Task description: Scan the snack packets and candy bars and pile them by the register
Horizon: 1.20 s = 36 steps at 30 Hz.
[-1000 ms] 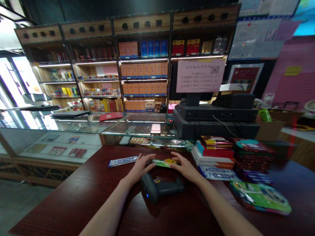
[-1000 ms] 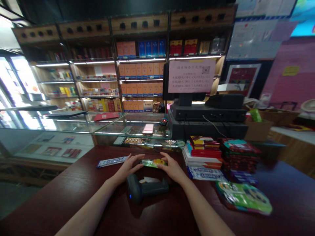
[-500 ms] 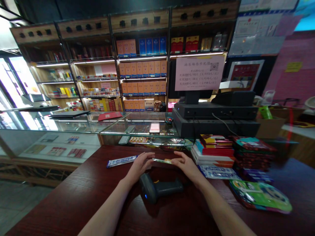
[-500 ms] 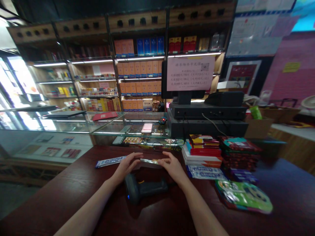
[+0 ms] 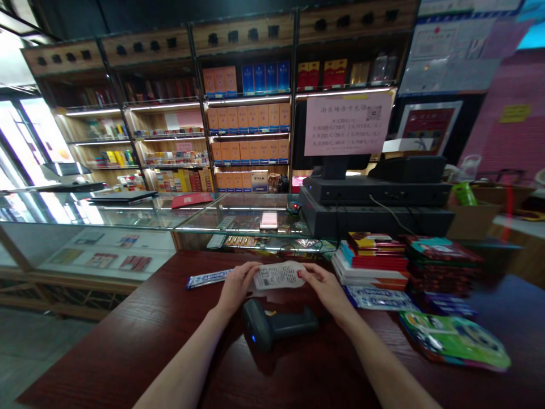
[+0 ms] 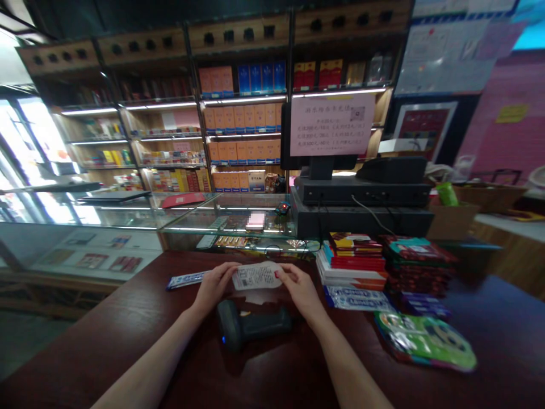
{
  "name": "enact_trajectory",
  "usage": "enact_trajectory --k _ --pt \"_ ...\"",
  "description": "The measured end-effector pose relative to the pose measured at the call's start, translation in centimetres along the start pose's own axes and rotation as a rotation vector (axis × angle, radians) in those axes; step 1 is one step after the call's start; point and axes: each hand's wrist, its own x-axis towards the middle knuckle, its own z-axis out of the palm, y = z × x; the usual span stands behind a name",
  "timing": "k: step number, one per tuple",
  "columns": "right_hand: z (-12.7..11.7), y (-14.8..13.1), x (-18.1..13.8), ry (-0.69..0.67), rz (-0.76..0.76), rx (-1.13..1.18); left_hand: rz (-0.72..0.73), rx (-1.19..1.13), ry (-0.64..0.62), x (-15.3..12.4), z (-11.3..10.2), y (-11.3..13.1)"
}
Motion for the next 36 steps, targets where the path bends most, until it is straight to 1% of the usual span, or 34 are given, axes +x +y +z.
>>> enact_trajectory --k 7,9,12,15,17,20,24,31,36 --pt "0.2 0.6 0.1 0.028 0.050 0.093 -0.089 -0.140 0.043 0.2 -0.1 0.7" --pt "0.2 0.7 0.1 0.054 0.054 0.127 -0.085 -0.182 0.046 0.2 -0.2 0.7" --pt "0.0 0.9 0.2 0.078 0.066 0.173 0.036 -0.184 0.034 0.2 -0.6 0.4" --pt "-0.1 1.0 0.2 0.090 0.082 0.181 0.199 -0.060 -0.021 0.3 -1.3 0.5" --pt "0.0 1.0 0.3 0.090 0.083 0.185 0.259 0.022 -0.083 0.3 -1.7 0.7" --pt "0.1 0.9 0.2 0.080 0.076 0.185 0.272 0.084 -0.152 0.3 -2.2 1.0" --pt "0.2 0.7 0.1 0.080 0.063 0.162 0.261 0.120 -0.169 0.2 -2.5 1.2" --pt "0.3 0.7 0.1 0.076 0.089 0.161 0.316 0.183 -0.145 0.1 -2.7 1.1" --pt "0.6 0.1 -0.2 0.037 0.095 0.188 0.338 0.229 -0.092 0.2 -2.9 1.2"
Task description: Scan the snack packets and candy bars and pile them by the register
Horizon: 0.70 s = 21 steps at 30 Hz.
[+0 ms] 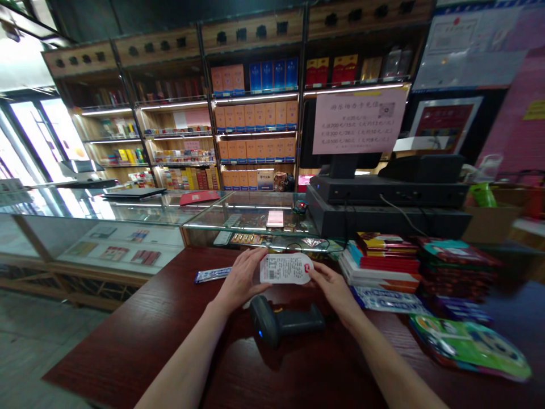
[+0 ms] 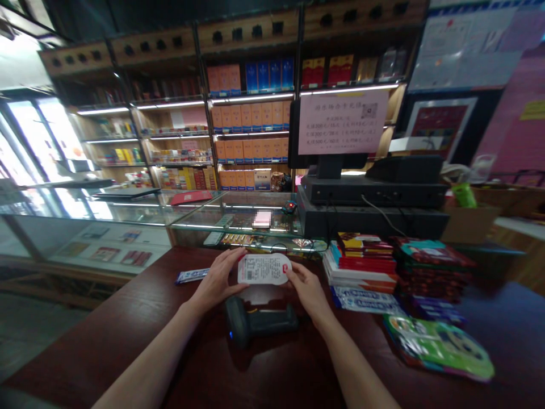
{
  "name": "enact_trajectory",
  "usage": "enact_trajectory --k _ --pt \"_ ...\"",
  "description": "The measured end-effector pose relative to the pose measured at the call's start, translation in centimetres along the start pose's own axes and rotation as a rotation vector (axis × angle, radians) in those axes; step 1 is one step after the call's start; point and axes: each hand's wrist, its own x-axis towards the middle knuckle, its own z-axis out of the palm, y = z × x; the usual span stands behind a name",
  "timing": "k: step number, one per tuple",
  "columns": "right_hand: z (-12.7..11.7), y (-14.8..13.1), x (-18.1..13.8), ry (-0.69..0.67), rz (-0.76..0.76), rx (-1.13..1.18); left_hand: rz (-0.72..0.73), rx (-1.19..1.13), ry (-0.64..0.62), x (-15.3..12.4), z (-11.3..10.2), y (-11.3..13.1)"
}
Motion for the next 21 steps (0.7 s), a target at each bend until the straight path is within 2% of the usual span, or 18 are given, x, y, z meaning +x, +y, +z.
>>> enact_trajectory --k 8,11,13,16,18,21 --pt "-1.0 0.5 0.5 0.074 -0.077 -0.230 -0.015 0.076 0.036 -0.2 -0.3 -0.5" --pt "-1.2 0.5 0.5 0.038 -0.128 -0.317 -0.024 0.106 0.060 -0.4 -0.2 -1.1" --pt "-1.1 -0.1 0.0 -0.050 -0.151 -0.363 -0.033 0.123 0.071 -0.5 -0.3 -1.5" --pt "-0.7 -1.4 -1.3 -0.267 -0.158 -0.428 -0.053 0.139 0.088 -0.7 -0.4 -1.9" --pt "-0.5 -2.1 -2.2 -0.410 -0.175 -0.549 -0.065 0.148 0.103 -0.8 -0.5 -2.1" --pt "-0.1 -2.6 -3.3 -0.550 -0.184 -0.756 -0.071 0.159 0.134 -0.9 -0.6 -2.3"
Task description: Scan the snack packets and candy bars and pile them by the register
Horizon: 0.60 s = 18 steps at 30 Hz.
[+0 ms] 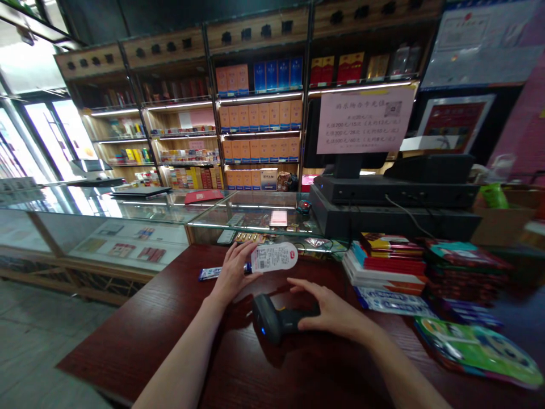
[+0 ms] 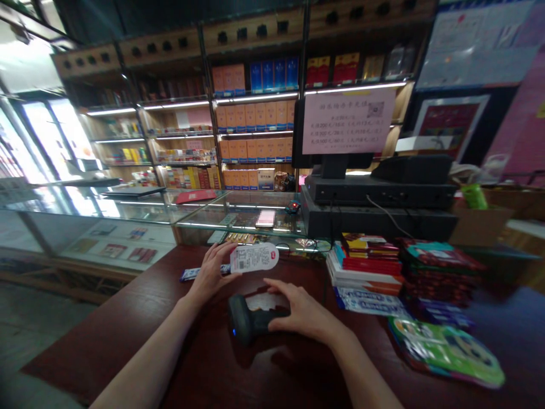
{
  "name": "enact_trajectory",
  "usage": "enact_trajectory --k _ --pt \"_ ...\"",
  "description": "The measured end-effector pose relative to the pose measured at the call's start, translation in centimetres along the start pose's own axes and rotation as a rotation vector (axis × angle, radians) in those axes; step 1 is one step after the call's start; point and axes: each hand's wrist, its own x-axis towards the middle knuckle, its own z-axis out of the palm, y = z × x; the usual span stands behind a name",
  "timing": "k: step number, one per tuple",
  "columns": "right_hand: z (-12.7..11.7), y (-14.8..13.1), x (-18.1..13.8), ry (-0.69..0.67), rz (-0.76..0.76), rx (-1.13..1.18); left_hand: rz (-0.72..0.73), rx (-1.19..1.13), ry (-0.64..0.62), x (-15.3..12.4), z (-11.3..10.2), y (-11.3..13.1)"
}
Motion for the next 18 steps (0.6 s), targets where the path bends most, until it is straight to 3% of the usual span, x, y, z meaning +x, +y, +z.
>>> enact_trajectory --k 7,18 --pt "1.5 -0.6 0.0 -0.101 -0.005 -0.223 -0.042 -0.012 0.025 -0.2 0.1 -0.6" --pt "2.1 -0.2 0.1 -0.082 -0.127 -0.235 -0.027 -0.034 0.033 -0.4 0.1 -1.1"
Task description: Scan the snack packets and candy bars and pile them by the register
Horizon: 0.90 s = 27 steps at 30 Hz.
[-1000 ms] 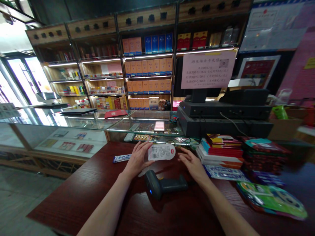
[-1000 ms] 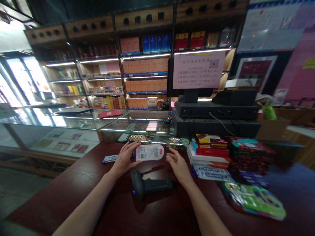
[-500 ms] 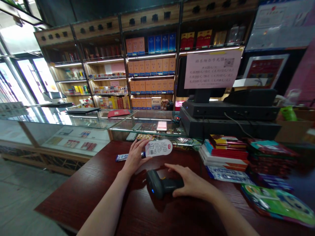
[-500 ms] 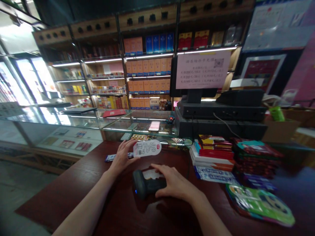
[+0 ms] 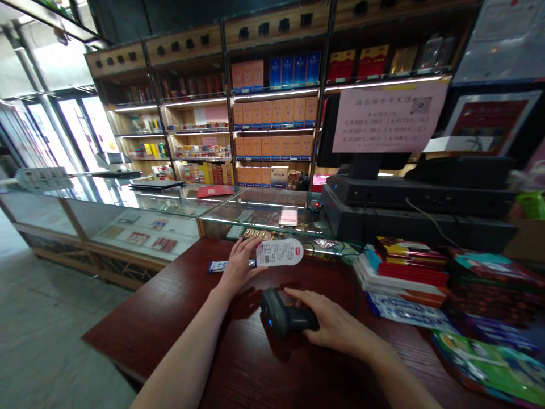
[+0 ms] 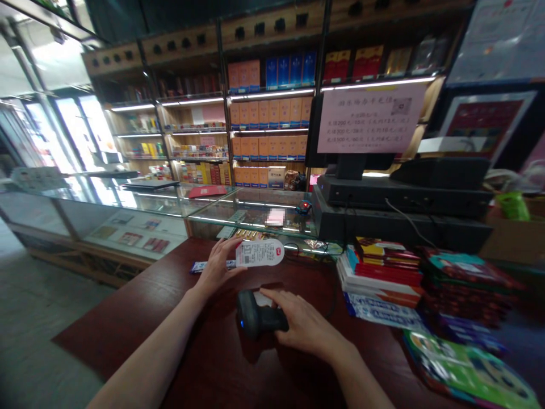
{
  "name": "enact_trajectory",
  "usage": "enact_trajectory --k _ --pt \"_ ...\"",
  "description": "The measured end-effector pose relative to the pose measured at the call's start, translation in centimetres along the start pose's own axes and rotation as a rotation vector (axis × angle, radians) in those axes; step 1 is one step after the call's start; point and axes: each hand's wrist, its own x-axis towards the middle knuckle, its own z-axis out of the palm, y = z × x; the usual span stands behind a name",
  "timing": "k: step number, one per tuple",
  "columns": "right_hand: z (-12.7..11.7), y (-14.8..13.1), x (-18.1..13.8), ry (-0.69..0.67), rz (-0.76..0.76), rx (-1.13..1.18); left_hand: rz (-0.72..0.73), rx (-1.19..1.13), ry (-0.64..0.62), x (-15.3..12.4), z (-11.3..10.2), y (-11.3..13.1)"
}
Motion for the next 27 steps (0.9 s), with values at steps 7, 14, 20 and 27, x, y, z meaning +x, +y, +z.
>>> enact_trajectory --k 7,14,20,27 --pt "-1.4 0.2 -0.3 0.131 0.009 0.087 0.015 0.018 0.006 -0.2 0.2 -0.2" --pt "-3.4 0.1 -0.9 0.175 0.075 0.204 0.000 0.022 0.008 -0.2 0.4 -0.3" --pt "-4.0 -0.3 -1.1 0.212 0.062 0.254 0.007 0.010 0.014 -0.2 0.4 -0.3" --pt "-4.2 -0.6 -1.2 0.177 0.081 0.336 0.052 0.002 0.029 0.0 0.1 0.2"
